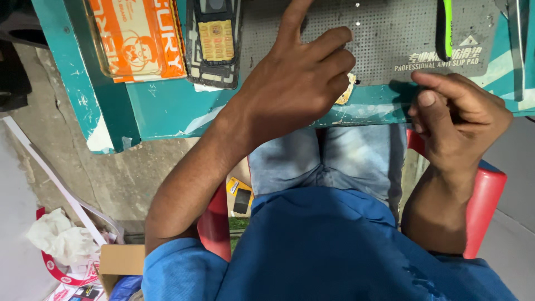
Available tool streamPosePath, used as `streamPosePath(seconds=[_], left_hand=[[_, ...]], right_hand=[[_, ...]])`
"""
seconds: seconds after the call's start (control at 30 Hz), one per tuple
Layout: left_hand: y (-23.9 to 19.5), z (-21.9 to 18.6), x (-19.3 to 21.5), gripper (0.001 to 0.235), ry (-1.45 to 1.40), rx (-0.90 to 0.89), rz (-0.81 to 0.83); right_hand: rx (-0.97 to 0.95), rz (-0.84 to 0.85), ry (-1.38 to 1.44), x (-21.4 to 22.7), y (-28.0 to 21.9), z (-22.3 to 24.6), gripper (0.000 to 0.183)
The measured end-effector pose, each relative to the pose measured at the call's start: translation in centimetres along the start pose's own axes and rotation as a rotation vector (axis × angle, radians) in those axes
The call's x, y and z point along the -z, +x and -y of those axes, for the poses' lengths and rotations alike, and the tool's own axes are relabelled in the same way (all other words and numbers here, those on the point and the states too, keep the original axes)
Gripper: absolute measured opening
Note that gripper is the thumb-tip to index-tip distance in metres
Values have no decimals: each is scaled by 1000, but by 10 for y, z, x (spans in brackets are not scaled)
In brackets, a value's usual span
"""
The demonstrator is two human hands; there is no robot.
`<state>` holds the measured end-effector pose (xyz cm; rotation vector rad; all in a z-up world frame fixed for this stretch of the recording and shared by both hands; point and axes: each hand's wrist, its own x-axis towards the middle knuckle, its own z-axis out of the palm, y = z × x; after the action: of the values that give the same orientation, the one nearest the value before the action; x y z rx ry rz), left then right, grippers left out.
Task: The person uses tweezers to manipulate small components on a disassembled mobile phone circuit board. They repeatedly pick up and place tiny parts while holding the board steady with the other hand.
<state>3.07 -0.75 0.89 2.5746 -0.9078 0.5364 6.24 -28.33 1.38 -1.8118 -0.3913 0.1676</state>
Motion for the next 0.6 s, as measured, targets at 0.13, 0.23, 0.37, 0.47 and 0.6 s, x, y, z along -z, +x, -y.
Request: streamPosePath(seconds=[0.13, 0.23, 0.37, 0.47, 0.6], left_hand=[[1, 0, 1, 8, 18, 3, 13], [1, -1, -2, 8, 29, 6, 13], [1, -1, -6, 7, 15, 15, 4], [0, -1, -7, 7, 4, 22, 24], [0, 0, -10, 8, -7, 17, 11]], right_hand=[[23, 10, -16, 2, 1, -2, 14], [33, 18, -42, 3, 1, -3, 14], [31, 14, -25, 4, 2, -4, 14], [17, 16, -6, 4, 1, -3, 13], [-13, 2, -75, 1, 5, 1, 16]])
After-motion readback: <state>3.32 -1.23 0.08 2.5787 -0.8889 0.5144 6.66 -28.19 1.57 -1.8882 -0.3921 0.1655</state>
